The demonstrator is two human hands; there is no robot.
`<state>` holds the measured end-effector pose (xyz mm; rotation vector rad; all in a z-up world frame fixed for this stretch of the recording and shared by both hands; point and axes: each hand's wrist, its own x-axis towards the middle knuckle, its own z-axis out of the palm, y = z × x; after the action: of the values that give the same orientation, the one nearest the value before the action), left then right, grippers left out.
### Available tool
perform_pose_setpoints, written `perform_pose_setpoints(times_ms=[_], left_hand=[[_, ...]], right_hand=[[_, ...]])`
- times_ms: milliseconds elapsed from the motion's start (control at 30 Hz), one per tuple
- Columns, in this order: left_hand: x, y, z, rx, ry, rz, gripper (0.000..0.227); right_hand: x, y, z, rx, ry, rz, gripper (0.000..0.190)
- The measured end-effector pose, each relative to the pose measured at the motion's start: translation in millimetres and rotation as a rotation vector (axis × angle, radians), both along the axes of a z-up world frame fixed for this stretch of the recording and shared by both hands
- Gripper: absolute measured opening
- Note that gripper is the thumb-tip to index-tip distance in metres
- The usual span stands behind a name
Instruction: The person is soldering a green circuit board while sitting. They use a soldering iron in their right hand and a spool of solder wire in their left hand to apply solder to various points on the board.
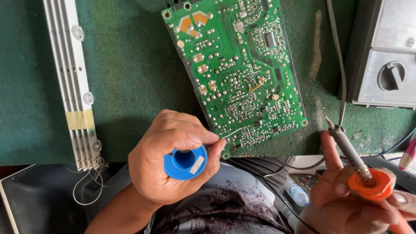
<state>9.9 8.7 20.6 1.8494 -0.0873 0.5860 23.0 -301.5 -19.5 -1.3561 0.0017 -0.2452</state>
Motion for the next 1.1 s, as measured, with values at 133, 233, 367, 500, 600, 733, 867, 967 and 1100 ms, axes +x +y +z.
perform_pose_setpoints(times_ms=[133, 233, 367, 500, 600, 733, 867, 967, 1100], left_hand=[[-3.1, -0.5, -1.4, -0.044, 0.032, 0.023, 0.048], [-7.5, -1.2, -7.2, -0.088, 0.002, 0.069, 0.050], [-12.5, -1.1, -12.0, -0.135, -0.072, 0.164, 0.053], [-10.2, -2.1, -9.9, -0.138, -0.129, 0.201, 0.054], [-8.3, -3.6, -9.1, -0.160, -0.129, 0.216, 0.052], [-6.7, -6.0, -7.4, -0.198, -0.161, 0.271, 0.049], [-3.9, -7.6, -5.9, -0.221, -0.155, 0.350, 0.044], [-1.0, -8.3, -7.0, -0.181, -0.176, 0.433, 0.040], [4.4, -9.3, -5.2, -0.187, -0.152, 0.498, 0.033]], right_hand=[[12.5, -1.7, -8.6, -0.082, -0.142, 0.204, 0.051], [20.1, 14.9, -1.9, 0.030, -0.201, 0.253, 0.037], [39.5, 38.8, 6.4, 0.070, -0.286, 0.322, 0.027], [34.4, 32.9, 0.4, 0.071, -0.295, 0.337, 0.022], [29.3, 21.4, -5.0, 0.069, -0.226, 0.282, 0.033], [34.9, -18.8, -31.7, -0.076, -0.334, 0.180, 0.032], [55.1, -85.9, -63.6, -0.033, -0.298, -0.061, 0.051], [61.3, -52.0, -48.7, -0.235, -0.363, -0.223, 0.055], [54.2, -67.9, -74.6, -0.055, -0.448, 0.094, 0.065]])
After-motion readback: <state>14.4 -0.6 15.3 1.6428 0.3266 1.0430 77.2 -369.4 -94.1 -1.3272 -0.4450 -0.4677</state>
